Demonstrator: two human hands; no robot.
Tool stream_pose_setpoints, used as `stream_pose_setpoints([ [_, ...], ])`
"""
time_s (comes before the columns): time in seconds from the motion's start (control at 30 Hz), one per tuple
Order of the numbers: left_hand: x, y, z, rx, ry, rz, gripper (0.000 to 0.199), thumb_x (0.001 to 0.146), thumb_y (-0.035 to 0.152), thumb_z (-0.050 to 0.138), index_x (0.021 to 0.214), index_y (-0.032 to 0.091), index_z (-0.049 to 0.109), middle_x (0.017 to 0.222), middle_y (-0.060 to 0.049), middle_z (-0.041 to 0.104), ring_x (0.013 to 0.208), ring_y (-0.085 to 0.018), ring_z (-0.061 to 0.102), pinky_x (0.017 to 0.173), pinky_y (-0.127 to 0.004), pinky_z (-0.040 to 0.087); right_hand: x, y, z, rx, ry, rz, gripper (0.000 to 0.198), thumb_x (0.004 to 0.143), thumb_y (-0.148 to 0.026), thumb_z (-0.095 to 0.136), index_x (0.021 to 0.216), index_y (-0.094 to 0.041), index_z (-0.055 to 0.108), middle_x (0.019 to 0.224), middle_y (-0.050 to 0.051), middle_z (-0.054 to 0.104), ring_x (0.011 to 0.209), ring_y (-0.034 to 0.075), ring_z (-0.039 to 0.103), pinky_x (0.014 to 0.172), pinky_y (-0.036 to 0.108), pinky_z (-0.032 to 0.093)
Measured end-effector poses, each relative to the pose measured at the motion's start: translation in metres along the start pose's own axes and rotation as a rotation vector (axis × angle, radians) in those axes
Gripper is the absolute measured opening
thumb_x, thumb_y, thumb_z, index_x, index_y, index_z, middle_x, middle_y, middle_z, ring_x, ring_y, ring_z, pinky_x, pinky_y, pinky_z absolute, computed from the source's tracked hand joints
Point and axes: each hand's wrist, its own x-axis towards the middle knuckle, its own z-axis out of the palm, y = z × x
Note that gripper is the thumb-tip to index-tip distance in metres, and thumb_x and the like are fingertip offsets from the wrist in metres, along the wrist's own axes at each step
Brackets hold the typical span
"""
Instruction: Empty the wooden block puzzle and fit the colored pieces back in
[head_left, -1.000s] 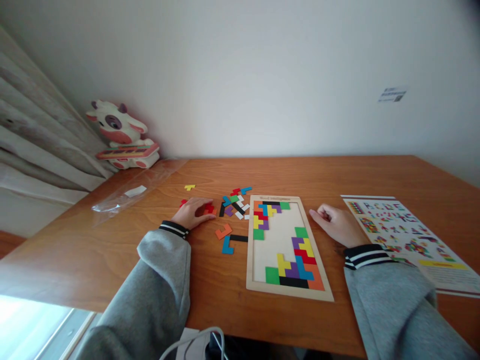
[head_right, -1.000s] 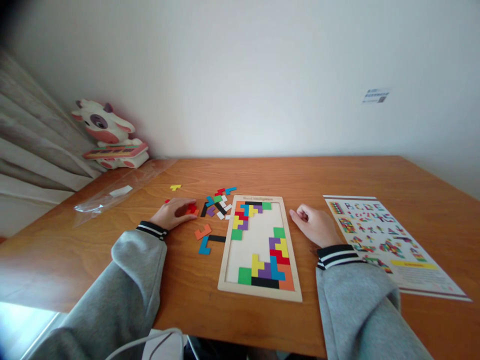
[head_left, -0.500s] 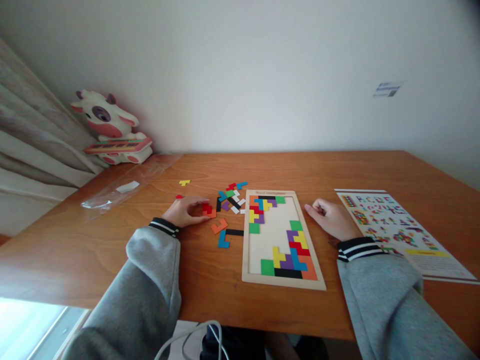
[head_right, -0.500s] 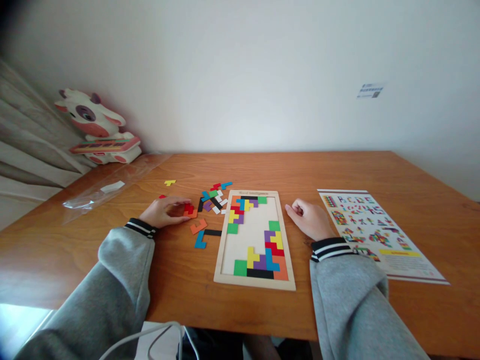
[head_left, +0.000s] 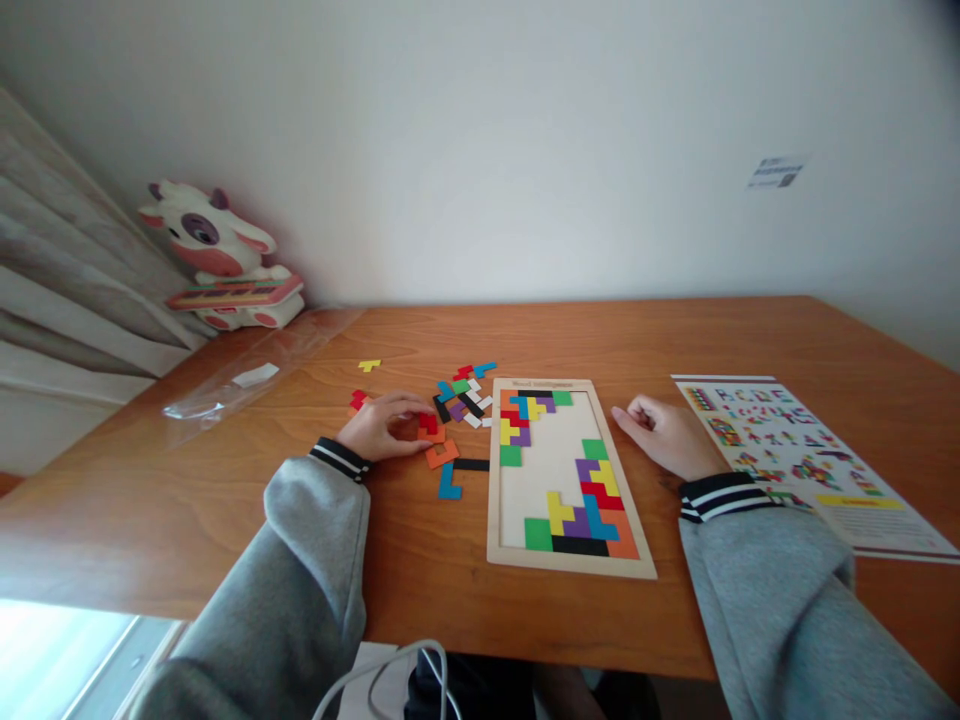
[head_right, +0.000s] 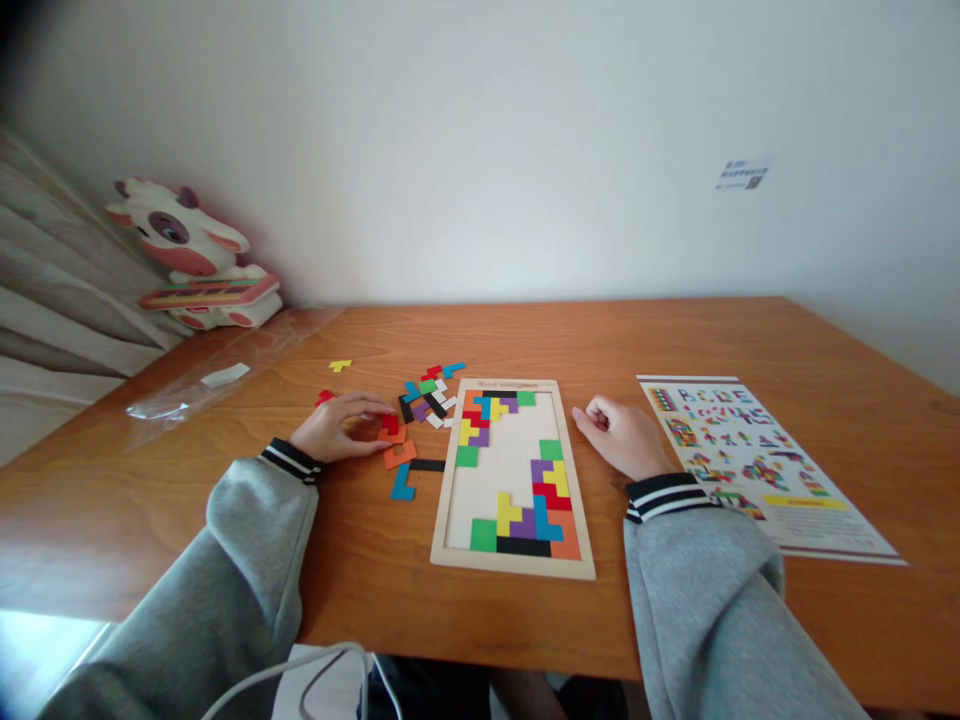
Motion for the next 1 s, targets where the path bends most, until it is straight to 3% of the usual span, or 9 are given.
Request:
stream_pose_setpoints([
  [0.3, -0.0006, -0.0024, 0.0006, 0.066, -0.044, 0.11, 0.025, 0.083, 0.042, 0.07, 0.095, 0.022, 0.076, 0.106, -0.008, 0.074, 0.095, -0.019, 0.072, 0.088, -0.031, 0.059, -0.0003, 0.0018, 0.0014, 0.001, 0.01, -0.018, 0.043, 0.088, -0.057, 0.047, 0.062, -0.023, 0.042, 0.054, -0.001, 0.051, 0.049, 0.014, 0.046, 0.052, 0.028, 0.03],
  [0.57, 0.0041, 0.0019, 0.001, 0.137, -0.038, 0.149, 0.025, 0.088, 0.042, 0.064, 0.096, 0.023, 0.077, 0.099, -0.006, 0.077, 0.088, -0.018, 0.074, 0.083, -0.028, 0.06, -0.0003, -0.002, -0.0009, 0.013, -0.001, -0.013, 0.04, 0.089, -0.053, 0.048, 0.063, -0.023, 0.043, 0.055, -0.001, 0.053, 0.05, 0.014, 0.048, 0.052, 0.028, 0.03],
  [1.0, 0.0048, 0.0042, 0.0021, 0.22, -0.039, 0.187, 0.023, 0.089, 0.027, 0.057, 0.102, 0.022, 0.075, 0.093, -0.005, 0.077, 0.078, -0.017, 0.073, 0.075, -0.024, 0.06, 0.0001, -0.001, 0.0008, 0.027, 0.008, 0.0, 0.039, 0.089, -0.052, 0.049, 0.064, -0.023, 0.044, 0.057, 0.0, 0.055, 0.052, 0.014, 0.048, 0.053, 0.028, 0.029],
])
